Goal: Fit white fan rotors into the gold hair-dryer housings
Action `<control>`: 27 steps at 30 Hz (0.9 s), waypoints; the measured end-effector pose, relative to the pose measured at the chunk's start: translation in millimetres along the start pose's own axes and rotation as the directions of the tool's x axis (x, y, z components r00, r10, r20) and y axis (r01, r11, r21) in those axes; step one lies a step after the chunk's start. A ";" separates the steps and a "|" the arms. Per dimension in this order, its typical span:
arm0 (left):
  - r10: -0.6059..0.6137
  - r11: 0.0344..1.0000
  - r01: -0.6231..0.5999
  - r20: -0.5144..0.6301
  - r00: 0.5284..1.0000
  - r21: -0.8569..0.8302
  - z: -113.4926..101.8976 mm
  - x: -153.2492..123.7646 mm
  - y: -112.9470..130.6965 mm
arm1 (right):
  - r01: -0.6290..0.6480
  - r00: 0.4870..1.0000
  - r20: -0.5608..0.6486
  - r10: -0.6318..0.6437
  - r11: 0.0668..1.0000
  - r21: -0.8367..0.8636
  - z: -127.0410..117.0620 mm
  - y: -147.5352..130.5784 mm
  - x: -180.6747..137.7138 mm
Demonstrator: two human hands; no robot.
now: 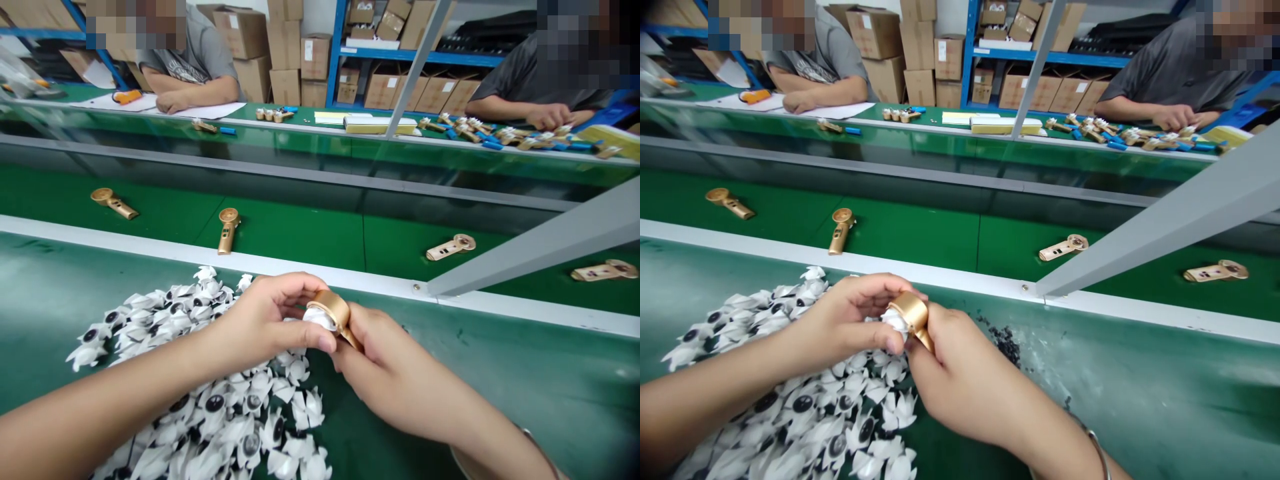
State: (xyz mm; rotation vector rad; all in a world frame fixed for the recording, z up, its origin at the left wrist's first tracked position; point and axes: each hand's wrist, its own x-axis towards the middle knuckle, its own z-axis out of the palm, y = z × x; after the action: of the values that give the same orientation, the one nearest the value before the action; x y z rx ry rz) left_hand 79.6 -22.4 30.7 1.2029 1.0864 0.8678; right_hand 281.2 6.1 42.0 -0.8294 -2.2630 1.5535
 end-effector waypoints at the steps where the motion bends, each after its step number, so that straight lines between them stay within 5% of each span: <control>1: 0.001 0.999 -0.001 -0.005 1.000 0.038 -8.9 3.8 3.2 | -0.002 1.000 -0.016 0.001 1.000 -0.031 -3.2 3.9 4.7; 4: 0.070 0.924 -0.021 -0.113 0.991 0.383 -47.3 15.7 19.0 | -0.164 0.968 -0.237 0.088 0.932 -0.324 -25.1 28.0 30.6; 6: 0.096 0.680 0.043 -0.146 0.985 0.732 -74.3 20.1 27.4 | -0.356 0.893 -0.428 0.140 0.801 -0.481 -45.2 52.9 55.2; 9: -0.106 0.342 0.116 -0.084 0.991 0.932 -100.4 19.2 25.7 | -0.452 0.845 -0.513 0.155 0.719 -0.528 -68.7 87.8 87.2; 11: -0.216 0.265 0.150 -0.093 0.972 0.953 -106.6 15.8 15.7 | -0.447 0.846 -0.518 0.127 0.699 -0.559 -74.9 98.9 94.4; 15: -0.266 0.240 0.237 -0.171 0.949 0.941 -105.9 11.6 -5.4 | -0.382 0.862 -0.507 0.014 0.676 -0.630 -68.3 89.4 61.1; 21: -0.186 0.269 0.253 -0.208 0.960 0.929 -96.3 10.7 -1.2 | -0.095 0.960 -0.263 -0.098 0.770 -0.631 -38.2 83.5 -38.6; 27: -0.169 0.458 0.409 -0.375 0.912 0.789 -73.6 -6.2 15.6 | -0.081 0.961 -0.243 -0.130 0.711 -0.699 -16.4 101.1 -72.2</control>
State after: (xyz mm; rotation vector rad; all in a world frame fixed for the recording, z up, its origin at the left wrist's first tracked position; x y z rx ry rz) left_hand 7.8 -5.0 45.9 1.6532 2.0134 0.1243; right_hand 377.9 1.9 -37.6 -1.0965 -2.6236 0.4415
